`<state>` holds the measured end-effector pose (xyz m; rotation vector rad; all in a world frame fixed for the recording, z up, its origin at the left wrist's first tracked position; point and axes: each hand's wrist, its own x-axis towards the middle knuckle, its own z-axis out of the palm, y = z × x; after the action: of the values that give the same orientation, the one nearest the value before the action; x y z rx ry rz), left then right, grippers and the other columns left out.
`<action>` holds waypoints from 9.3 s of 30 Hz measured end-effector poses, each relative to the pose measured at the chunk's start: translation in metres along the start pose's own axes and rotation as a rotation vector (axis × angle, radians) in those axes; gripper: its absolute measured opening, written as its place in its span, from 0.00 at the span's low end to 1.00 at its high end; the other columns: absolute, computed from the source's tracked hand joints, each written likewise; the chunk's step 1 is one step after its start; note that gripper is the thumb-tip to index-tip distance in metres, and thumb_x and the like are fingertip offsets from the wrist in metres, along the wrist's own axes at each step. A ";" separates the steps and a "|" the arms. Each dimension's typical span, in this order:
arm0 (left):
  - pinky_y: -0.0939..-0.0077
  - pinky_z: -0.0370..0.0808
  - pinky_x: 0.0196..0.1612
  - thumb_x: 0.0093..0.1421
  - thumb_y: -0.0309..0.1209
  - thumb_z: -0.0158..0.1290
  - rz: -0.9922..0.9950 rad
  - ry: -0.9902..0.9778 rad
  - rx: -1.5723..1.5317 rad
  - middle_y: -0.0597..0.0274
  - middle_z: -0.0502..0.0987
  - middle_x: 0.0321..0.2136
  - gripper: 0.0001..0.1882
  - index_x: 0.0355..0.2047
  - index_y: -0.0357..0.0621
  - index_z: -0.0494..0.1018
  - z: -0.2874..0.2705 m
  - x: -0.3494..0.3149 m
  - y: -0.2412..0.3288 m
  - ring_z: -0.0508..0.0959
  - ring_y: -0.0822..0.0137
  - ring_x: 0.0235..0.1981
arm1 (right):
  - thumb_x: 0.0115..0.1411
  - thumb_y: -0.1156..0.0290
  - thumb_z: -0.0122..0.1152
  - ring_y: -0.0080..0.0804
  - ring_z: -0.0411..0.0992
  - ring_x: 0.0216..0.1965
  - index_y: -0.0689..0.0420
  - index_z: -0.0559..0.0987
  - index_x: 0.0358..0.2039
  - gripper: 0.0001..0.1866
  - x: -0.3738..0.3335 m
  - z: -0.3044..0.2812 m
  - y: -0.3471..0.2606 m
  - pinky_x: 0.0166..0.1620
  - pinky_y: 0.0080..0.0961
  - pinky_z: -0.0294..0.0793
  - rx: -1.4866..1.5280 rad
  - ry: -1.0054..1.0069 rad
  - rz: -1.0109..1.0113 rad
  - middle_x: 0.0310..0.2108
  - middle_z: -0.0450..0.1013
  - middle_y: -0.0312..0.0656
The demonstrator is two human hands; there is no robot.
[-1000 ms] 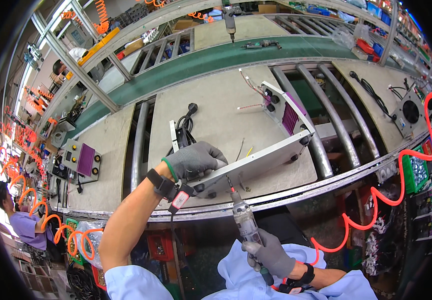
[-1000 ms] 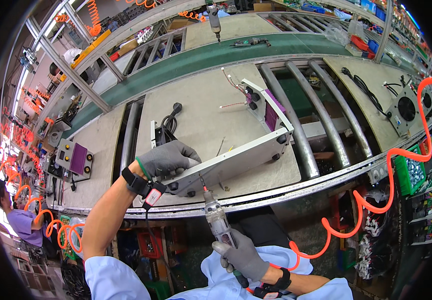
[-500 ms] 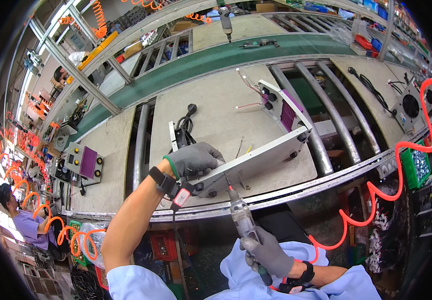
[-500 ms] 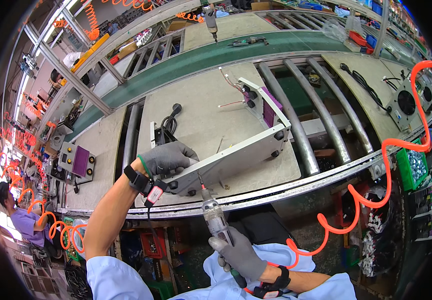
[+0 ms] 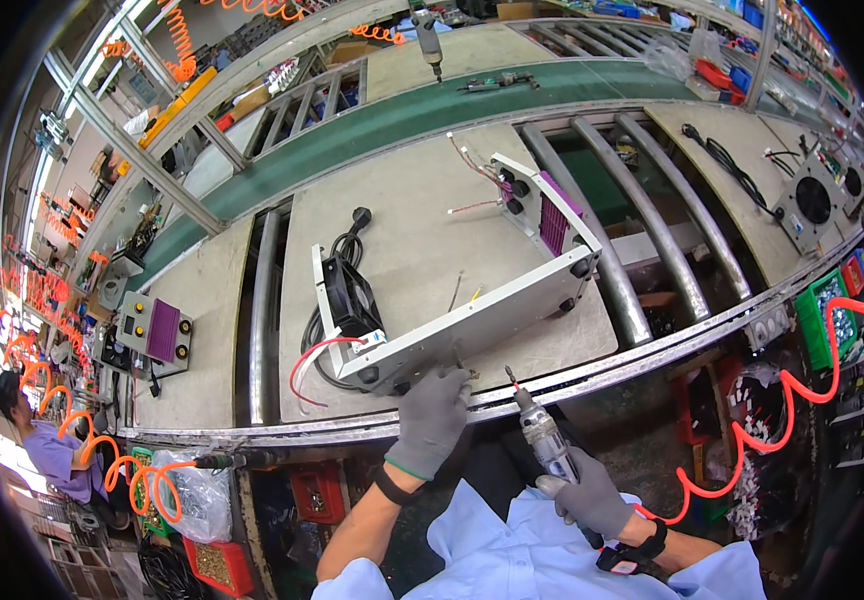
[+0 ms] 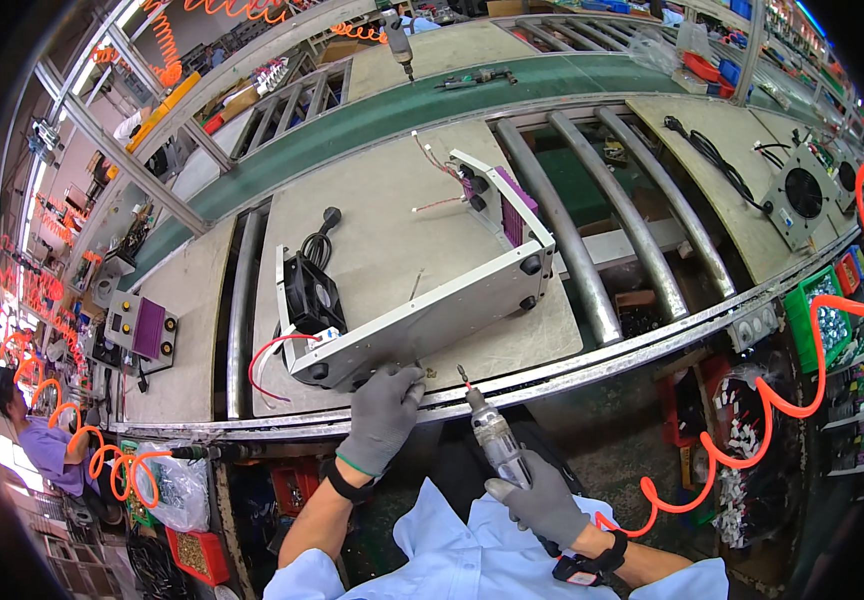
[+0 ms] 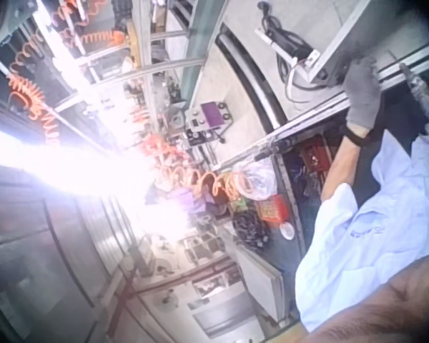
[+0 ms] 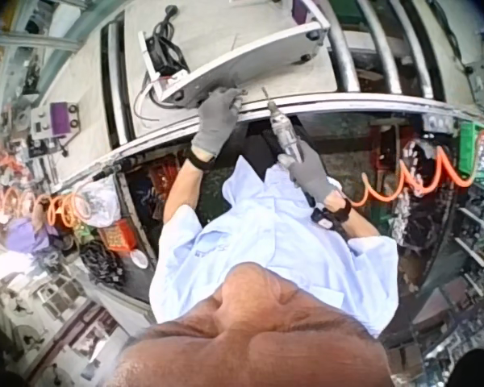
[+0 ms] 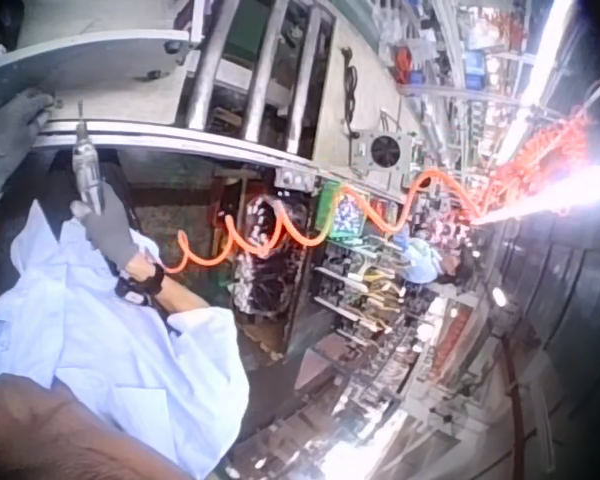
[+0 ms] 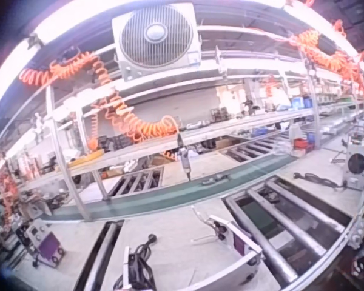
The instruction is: The recorder assembles electronic components into a metal housing on an industrial assembly line, using power tools and connecting wiring.
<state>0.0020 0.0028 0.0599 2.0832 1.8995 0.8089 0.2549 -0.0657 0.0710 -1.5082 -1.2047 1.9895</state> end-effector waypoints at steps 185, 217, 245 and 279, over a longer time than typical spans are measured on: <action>0.57 0.74 0.51 0.56 0.39 0.52 0.120 -1.504 0.665 0.45 0.77 0.51 0.25 0.52 0.40 0.75 0.015 0.184 -0.089 0.78 0.50 0.50 | 0.61 0.62 0.64 0.19 0.67 0.17 0.58 0.71 0.47 0.19 0.060 0.048 0.006 0.18 0.20 0.68 0.297 -0.333 0.137 0.22 0.67 0.35; 0.63 0.76 0.27 0.62 0.34 0.53 0.042 0.097 0.319 0.58 0.75 0.25 0.06 0.31 0.47 0.73 0.037 0.001 -0.019 0.79 0.57 0.26 | 0.60 0.67 0.62 0.20 0.65 0.15 0.57 0.72 0.51 0.19 0.018 -0.008 -0.004 0.18 0.20 0.65 -0.002 -0.060 -0.113 0.21 0.69 0.34; 0.87 0.69 0.21 0.66 0.38 0.55 -0.714 -0.261 -1.101 0.65 0.78 0.24 0.16 0.38 0.35 0.78 -0.014 -0.027 -0.012 0.74 0.79 0.20 | 0.56 0.63 0.70 0.20 0.69 0.20 0.59 0.72 0.48 0.24 0.004 -0.019 -0.008 0.22 0.21 0.70 -0.262 -0.212 0.010 0.24 0.70 0.36; 0.67 0.77 0.30 0.64 0.33 0.54 -0.158 0.138 -0.034 0.50 0.79 0.30 0.11 0.41 0.39 0.78 0.000 -0.039 -0.026 0.81 0.56 0.28 | 0.55 0.59 0.70 0.19 0.69 0.19 0.58 0.74 0.45 0.23 0.013 -0.017 -0.014 0.21 0.21 0.70 -0.150 -0.238 0.073 0.26 0.71 0.36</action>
<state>-0.0207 -0.0312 0.0369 1.8731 2.0738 0.9628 0.2626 -0.0418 0.0739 -1.4333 -1.4415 2.2211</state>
